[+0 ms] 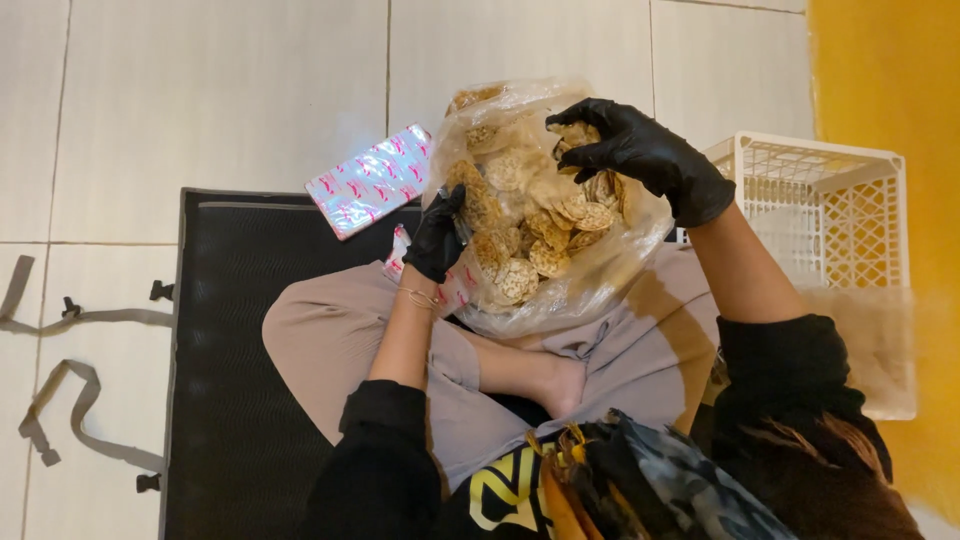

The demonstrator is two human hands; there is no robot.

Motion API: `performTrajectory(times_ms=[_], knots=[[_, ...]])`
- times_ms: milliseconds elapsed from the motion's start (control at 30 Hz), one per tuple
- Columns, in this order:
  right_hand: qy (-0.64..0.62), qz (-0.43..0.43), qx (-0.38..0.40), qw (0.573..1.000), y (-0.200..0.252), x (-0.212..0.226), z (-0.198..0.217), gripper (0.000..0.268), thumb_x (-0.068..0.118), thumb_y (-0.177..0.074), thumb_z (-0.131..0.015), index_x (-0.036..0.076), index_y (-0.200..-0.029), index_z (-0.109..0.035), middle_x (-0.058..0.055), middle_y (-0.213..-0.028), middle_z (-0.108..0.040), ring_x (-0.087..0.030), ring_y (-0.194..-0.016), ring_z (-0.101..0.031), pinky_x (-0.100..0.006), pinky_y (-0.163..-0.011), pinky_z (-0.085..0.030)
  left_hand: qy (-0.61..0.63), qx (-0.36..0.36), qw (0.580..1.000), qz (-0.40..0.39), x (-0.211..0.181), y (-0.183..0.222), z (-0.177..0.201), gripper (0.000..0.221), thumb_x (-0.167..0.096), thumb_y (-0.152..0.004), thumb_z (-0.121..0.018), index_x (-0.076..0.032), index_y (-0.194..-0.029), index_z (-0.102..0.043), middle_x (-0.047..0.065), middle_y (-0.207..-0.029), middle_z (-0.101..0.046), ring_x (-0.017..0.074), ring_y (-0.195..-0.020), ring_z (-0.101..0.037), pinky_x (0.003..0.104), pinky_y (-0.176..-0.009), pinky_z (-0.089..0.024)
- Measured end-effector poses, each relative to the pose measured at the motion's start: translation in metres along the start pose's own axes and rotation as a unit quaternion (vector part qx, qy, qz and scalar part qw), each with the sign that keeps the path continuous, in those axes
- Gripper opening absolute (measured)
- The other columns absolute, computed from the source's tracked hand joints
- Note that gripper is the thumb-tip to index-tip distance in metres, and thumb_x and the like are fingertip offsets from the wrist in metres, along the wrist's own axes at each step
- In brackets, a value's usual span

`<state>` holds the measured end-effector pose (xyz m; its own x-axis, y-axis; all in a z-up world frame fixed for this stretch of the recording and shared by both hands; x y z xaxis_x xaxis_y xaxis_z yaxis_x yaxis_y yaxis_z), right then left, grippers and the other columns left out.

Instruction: Packing large chips from a bulk bag into individual plastic bags while sitting on the floor.

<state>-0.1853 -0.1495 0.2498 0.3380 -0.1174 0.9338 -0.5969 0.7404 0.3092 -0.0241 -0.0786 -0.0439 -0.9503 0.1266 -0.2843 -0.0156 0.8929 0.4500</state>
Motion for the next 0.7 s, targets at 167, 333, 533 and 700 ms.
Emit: performTrajectory(times_ms=[167,333,533,700], knots=[[0.116,0.013,0.045,0.992,0.007,0.023,-0.014,0.05,-0.002,-0.093,-0.063,0.012,-0.139,-0.054,-0.008,-0.154,-0.047,-0.025,-0.142,-0.048,-0.04,-0.1,-0.061,0.04,0.189,0.981,0.006,0.0,0.019,-0.037,0.051,-0.008,-0.101,-0.059,-0.003,-0.15,-0.046,0.018,-0.146,-0.056,0.033,-0.136,-0.053,0.049,-0.115,-0.047],[0.099,-0.012,-0.003,0.995,0.017,0.04,-0.014,0.051,-0.001,-0.092,-0.068,0.012,-0.14,-0.056,-0.012,-0.114,-0.066,-0.022,-0.11,-0.067,-0.033,-0.086,-0.063,0.047,0.212,0.976,-0.021,-0.005,0.029,-0.05,0.052,-0.006,-0.101,-0.059,-0.003,-0.151,-0.044,0.018,-0.147,-0.054,0.0337,-0.137,-0.052,0.05,-0.117,-0.046],[0.065,0.014,0.002,0.998,0.009,0.025,0.002,0.042,-0.007,-0.095,-0.058,0.004,-0.135,-0.056,-0.019,-0.118,-0.068,-0.029,-0.106,-0.072,-0.038,-0.087,-0.065,0.052,0.25,0.965,-0.066,-0.011,0.039,-0.062,0.055,-0.002,-0.102,-0.058,-0.003,-0.154,-0.04,0.019,-0.15,-0.051,0.0349,-0.139,-0.051,0.052,-0.119,-0.044],[0.005,0.0,0.035,0.999,-0.006,-0.017,0.02,0.04,-0.009,-0.093,-0.059,-0.003,-0.132,-0.061,-0.021,-0.112,-0.071,-0.031,-0.098,-0.074,-0.038,-0.087,-0.064,0.122,0.272,0.954,0.021,0.005,0.028,-0.05,0.051,-0.007,-0.106,-0.055,-0.005,-0.154,-0.04,0.018,-0.153,-0.048,0.0341,-0.142,-0.047,0.051,-0.122,-0.04]])
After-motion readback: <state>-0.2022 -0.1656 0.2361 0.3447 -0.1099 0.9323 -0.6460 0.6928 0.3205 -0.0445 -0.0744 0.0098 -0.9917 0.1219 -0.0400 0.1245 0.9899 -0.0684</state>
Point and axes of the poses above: each hand's wrist, its own y-axis away from the middle knuckle, its own z-axis out of the back of the hand, x = y × z, the point moved 10 cm from there along -y, towards the middle knuckle
